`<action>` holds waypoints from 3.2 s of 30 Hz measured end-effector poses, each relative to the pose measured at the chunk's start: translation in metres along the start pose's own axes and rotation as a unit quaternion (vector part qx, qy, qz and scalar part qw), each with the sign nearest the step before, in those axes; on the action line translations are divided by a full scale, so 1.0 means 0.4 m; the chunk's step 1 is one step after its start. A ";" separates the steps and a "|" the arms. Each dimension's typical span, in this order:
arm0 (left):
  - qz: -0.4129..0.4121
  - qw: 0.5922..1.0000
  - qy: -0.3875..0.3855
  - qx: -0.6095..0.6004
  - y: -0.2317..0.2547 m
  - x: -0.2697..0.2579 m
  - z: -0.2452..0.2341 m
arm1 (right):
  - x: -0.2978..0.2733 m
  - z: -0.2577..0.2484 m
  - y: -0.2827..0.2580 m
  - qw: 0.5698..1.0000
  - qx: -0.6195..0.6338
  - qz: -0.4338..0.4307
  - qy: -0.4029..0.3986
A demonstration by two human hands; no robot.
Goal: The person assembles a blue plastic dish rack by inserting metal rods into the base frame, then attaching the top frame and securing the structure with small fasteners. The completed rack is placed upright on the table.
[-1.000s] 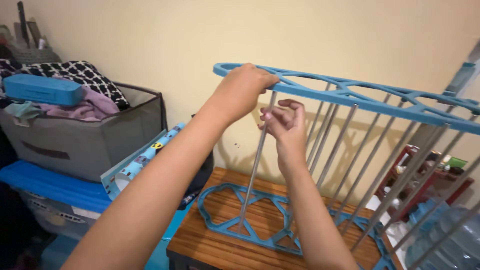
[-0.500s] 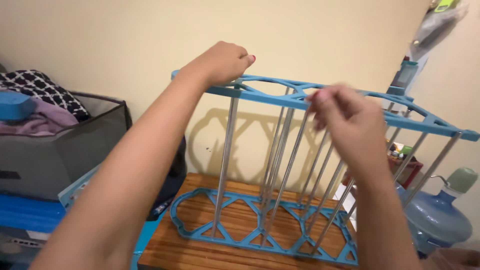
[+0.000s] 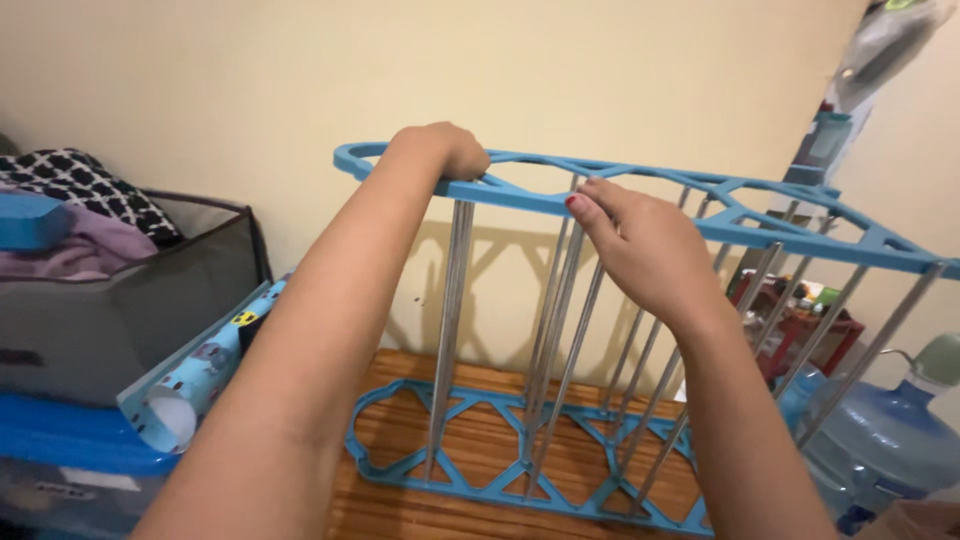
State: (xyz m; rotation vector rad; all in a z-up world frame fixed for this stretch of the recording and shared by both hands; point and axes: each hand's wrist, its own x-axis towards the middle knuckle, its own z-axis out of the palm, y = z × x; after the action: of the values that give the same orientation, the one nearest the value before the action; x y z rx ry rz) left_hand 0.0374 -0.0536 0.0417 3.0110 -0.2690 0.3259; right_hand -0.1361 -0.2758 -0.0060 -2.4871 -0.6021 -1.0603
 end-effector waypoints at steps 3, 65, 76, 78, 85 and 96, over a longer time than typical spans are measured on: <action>-0.021 1.000 0.005 -0.011 0.012 -0.021 -0.010 | 0.001 0.003 -0.007 0.998 -0.051 0.048 -0.011; 0.300 0.779 0.550 -0.021 0.149 -0.234 0.176 | -0.778 0.534 0.303 0.997 -0.049 -0.017 -0.059; 0.297 0.791 0.533 -0.047 0.099 -0.140 0.100 | -0.809 0.440 0.218 0.988 -0.067 0.008 -0.135; 0.297 0.811 0.500 -0.067 0.083 -0.121 0.091 | -0.818 0.432 0.224 0.981 -0.093 -0.006 -0.171; 0.246 0.877 0.403 -0.081 0.035 -0.043 0.117 | -0.872 0.356 0.252 0.970 0.022 -0.057 -0.236; 0.146 0.964 0.209 -0.078 -0.023 0.069 0.327 | -0.913 0.291 0.289 0.947 0.049 -0.115 -0.296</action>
State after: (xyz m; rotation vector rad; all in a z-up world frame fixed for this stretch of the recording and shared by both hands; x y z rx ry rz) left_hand 0.0921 -0.0648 -0.0799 2.6573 -0.6602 0.9008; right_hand -0.2367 -0.4034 -0.3720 -2.6820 -1.1059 -0.3113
